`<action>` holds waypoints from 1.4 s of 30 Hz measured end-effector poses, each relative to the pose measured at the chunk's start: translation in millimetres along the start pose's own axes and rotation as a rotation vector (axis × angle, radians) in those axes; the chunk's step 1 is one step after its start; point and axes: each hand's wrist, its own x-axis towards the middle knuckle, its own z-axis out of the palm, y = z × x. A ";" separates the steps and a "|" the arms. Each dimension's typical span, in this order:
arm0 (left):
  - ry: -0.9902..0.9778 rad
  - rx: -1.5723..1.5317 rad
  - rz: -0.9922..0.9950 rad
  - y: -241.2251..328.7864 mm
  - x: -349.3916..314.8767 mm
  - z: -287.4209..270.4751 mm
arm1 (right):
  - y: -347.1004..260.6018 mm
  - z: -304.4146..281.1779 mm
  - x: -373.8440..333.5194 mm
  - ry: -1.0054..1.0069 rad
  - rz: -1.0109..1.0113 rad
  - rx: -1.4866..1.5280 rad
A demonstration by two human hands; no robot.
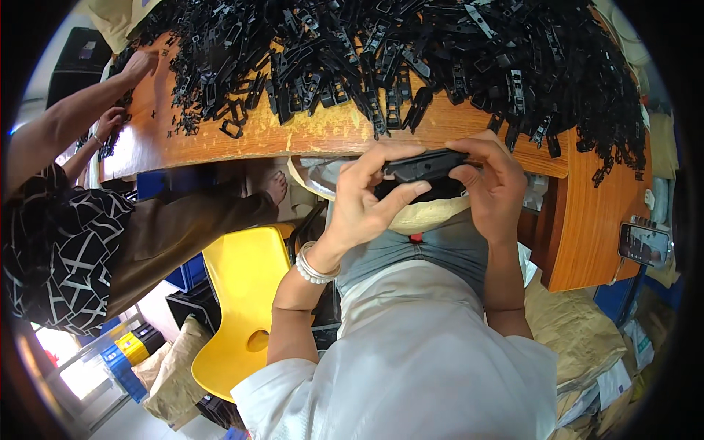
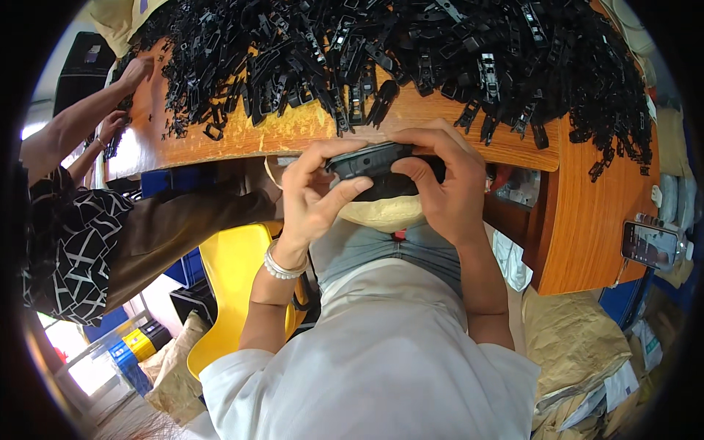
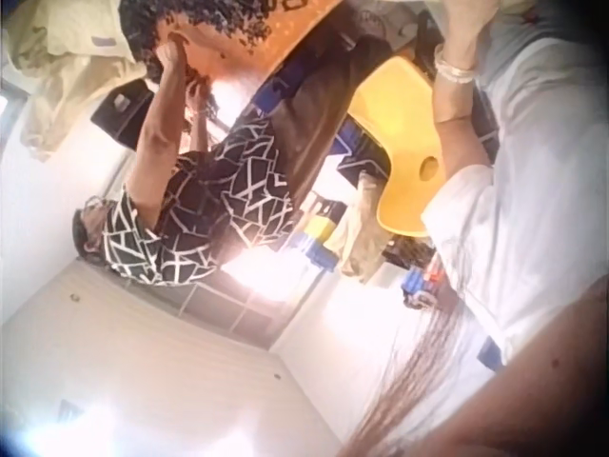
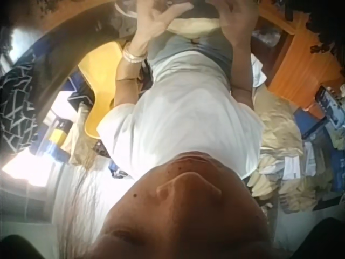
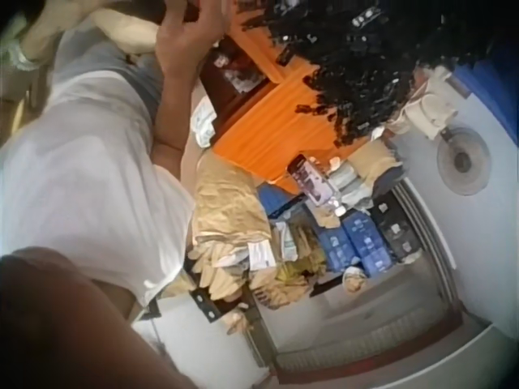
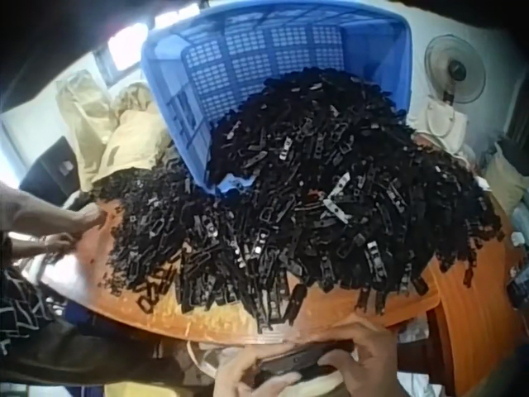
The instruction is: Inspecting and sorting a large quantity of small black plastic components at a workbench.
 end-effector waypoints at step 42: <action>0.188 -0.100 -0.152 -0.7 14.6 -21.0 | 46.9 -191.5 -67.2 0.618 0.582 -1.325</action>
